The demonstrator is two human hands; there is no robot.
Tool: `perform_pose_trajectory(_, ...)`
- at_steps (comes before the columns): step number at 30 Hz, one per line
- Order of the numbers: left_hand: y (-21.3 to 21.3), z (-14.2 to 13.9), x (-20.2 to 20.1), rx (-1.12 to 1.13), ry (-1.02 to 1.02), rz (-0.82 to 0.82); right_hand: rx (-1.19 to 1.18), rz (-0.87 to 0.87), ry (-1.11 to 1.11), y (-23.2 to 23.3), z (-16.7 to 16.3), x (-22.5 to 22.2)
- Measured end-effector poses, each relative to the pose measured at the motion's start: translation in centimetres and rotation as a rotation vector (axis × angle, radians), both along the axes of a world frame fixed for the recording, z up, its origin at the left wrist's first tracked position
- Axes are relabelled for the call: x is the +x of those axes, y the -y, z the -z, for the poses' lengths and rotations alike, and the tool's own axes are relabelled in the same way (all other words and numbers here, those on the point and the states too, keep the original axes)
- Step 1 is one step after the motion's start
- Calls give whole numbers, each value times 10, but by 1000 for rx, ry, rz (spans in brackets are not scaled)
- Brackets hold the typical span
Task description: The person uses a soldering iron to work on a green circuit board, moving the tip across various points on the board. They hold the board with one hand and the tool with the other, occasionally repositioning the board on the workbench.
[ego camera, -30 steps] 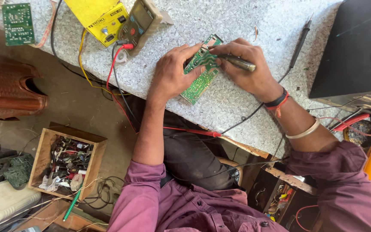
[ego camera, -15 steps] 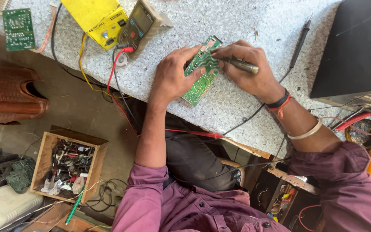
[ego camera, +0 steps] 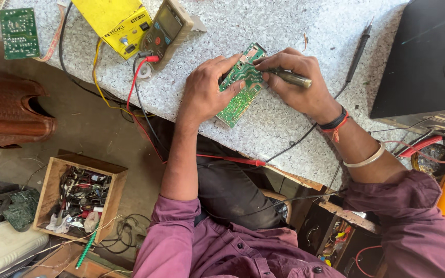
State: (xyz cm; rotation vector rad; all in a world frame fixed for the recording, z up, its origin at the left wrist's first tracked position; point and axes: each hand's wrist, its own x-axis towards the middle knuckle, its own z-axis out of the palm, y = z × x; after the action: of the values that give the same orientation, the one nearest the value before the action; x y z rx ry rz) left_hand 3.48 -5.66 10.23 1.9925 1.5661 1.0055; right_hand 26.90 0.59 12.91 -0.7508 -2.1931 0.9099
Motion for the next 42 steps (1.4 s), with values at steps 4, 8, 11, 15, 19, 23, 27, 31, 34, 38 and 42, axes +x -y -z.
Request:
perform_pose_trajectory(4, -1, 2, 0, 25, 5, 8, 2, 14, 15, 1, 1, 1)
perform_pose_trajectory(8, -2, 4, 0, 24, -5, 2, 45, 6, 5, 1, 1, -1)
perform_pose_trajectory(11, -3, 4, 0, 58, -21, -5, 72, -6, 18, 2, 0, -1)
perform_pose_trajectory(15, -2, 1, -1, -23, 3, 9, 56, 7, 43, 3, 0, -2)
perform_pose_trajectory(19, -1, -1, 1, 2, 3, 6, 24, 49, 58, 3, 2, -2)
perform_pose_trajectory(23, -1, -3, 3, -5, 33, 12, 37, 0, -5, 1, 1, 2)
perform_pose_trajectory(27, -1, -5, 3, -5, 32, 7, 58, 3, 3, 1, 2, 0)
perform_pose_trajectory(31, 0, -6, 2, -3, 28, 23, 95, 14, 33, 2, 4, -4)
perform_pose_trajectory(34, 0, -6, 2, -18, 29, 16, 107, 8, 40, 3, 4, -4)
perform_pose_trajectory(38, 0, -6, 2, -32, 35, 6, 78, -18, 10, 2, 1, -2)
perform_pose_trajectory(42, -1, -3, 1, -3, 35, 13, 77, 8, 13, 1, 1, -3)
